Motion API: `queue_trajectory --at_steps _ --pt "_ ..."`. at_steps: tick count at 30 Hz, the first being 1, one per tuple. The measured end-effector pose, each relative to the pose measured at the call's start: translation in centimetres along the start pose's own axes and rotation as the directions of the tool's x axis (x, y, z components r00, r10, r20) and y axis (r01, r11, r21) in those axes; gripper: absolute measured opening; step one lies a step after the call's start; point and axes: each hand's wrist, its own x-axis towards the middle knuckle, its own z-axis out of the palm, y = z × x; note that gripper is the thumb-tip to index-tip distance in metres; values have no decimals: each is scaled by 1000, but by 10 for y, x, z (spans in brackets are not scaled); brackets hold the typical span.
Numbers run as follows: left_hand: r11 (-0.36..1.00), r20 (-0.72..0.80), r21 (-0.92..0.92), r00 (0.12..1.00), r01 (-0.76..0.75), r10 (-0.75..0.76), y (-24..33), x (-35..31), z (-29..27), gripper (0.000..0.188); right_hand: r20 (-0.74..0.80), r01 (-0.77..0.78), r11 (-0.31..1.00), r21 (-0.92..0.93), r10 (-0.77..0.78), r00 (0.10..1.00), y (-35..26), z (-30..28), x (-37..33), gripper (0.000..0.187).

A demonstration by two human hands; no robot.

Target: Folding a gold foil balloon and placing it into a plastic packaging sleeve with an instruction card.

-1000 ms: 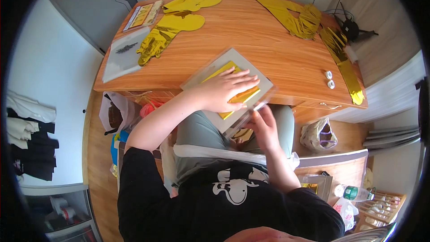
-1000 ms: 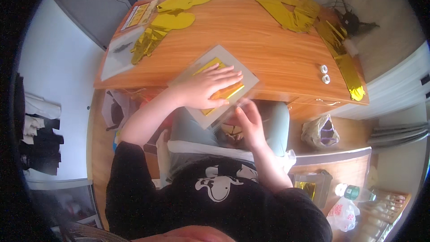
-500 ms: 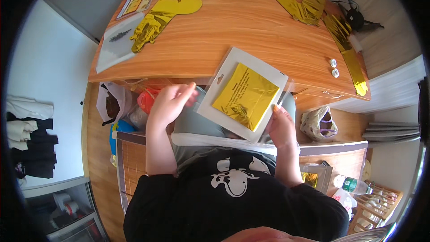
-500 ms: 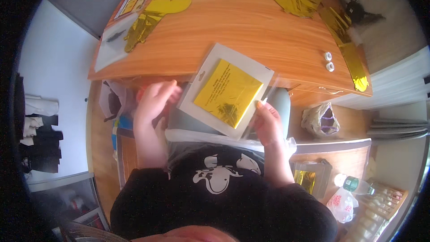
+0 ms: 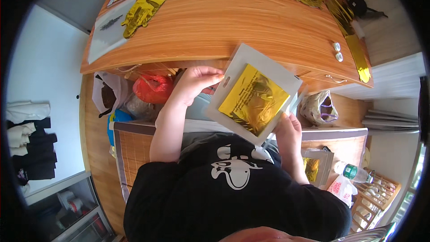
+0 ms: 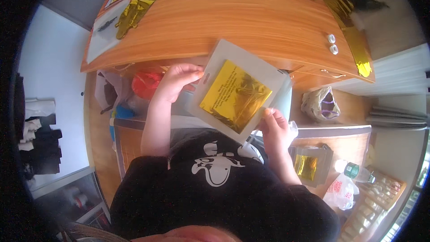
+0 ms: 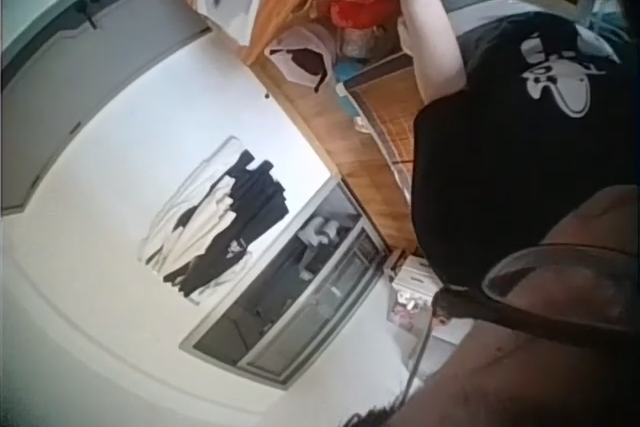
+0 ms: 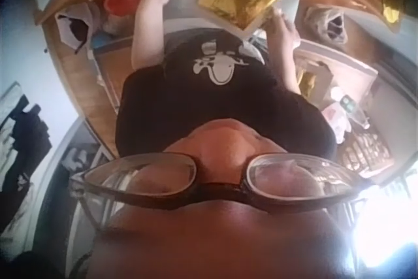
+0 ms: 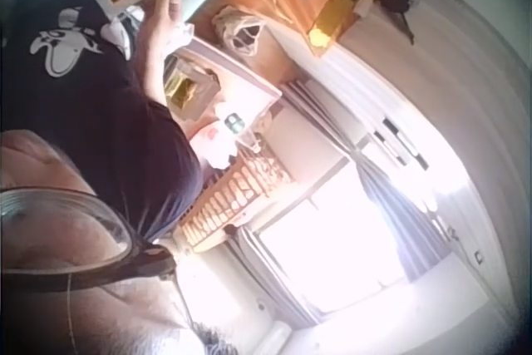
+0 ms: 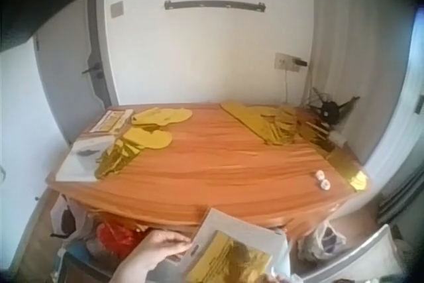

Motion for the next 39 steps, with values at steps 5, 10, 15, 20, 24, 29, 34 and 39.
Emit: queue_trajectory --at_steps 5,10,15,20,24,29,34,39 --pt "999 -3 -43 1000 23 -23 -1 3 -1 24 71 60 997 -48 -57 996 -15 -2 10 13" --pt "993 28 -101 998 53 -50 -3 4 -7 25 111 2 1000 -25 1 994 -22 -5 18 14" --pt "966 150 -239 986 101 -67 3 5 -5 26 81 -22 1000 -14 23 996 -28 10 21 14" --pt "975 152 -217 988 44 -11 4 8 -3 27 159 -22 1000 22 19 987 -10 -26 42 32" --pt "999 64 -48 998 -1 4 10 11 3 22 151 -56 998 39 50 987 -9 -35 43 33" --pt "998 50 -27 998 49 -47 -2 19 -2 23 77 -44 999 0 44 996 -29 11 23 21" --pt "973 156 -222 987 58 -23 4 17 3 23 83 -14 999 -28 16 996 -23 -5 28 20" --pt "989 95 -147 996 11 3 7 10 15 26 25 3 1000 30 -3 1000 -7 -12 36 18"
